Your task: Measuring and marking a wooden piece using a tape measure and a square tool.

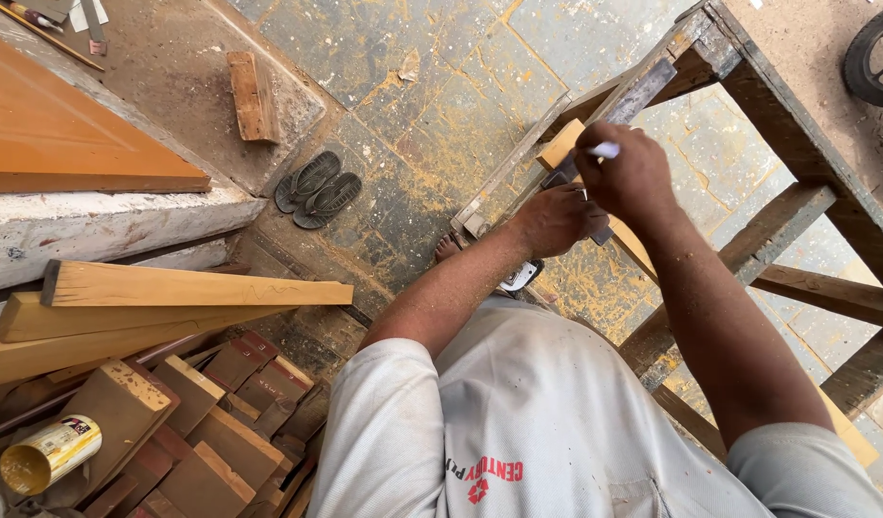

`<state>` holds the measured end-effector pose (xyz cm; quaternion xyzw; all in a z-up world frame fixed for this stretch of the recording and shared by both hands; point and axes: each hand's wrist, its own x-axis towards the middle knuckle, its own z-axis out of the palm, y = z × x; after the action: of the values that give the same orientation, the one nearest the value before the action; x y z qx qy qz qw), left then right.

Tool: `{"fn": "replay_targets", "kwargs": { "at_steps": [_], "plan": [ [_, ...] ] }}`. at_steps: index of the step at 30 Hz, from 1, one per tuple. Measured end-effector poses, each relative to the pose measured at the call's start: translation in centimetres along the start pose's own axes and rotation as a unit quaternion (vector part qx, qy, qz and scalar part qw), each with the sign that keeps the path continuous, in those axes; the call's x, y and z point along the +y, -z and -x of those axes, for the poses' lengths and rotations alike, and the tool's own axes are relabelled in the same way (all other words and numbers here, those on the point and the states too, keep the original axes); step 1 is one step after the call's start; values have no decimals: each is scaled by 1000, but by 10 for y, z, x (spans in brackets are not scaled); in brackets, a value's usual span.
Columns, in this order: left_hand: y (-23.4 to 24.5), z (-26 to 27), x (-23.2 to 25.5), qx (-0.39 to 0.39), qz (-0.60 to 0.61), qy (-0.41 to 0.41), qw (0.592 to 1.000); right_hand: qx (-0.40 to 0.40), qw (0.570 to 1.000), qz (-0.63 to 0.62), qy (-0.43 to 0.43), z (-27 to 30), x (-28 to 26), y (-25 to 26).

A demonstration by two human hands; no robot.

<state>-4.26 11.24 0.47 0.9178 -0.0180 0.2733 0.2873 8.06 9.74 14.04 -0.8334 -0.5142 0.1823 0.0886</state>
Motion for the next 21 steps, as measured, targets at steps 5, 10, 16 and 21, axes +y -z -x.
{"fn": "replay_targets", "kwargs": {
  "at_steps": [5,10,16,21],
  "plan": [
    [-20,3,-3,-130,8,108,985,-89,989,-45,109,22,-8,1],
    [21,-15,19,-1,-44,-25,999,15,977,-173,-124,81,75,24],
    [9,-40,88,-82,75,58,992,-71,927,-13,-367,234,271,19],
    [5,-60,142,-9,96,-18,995,-198,900,-22,-389,305,366,12]
  ]
}}
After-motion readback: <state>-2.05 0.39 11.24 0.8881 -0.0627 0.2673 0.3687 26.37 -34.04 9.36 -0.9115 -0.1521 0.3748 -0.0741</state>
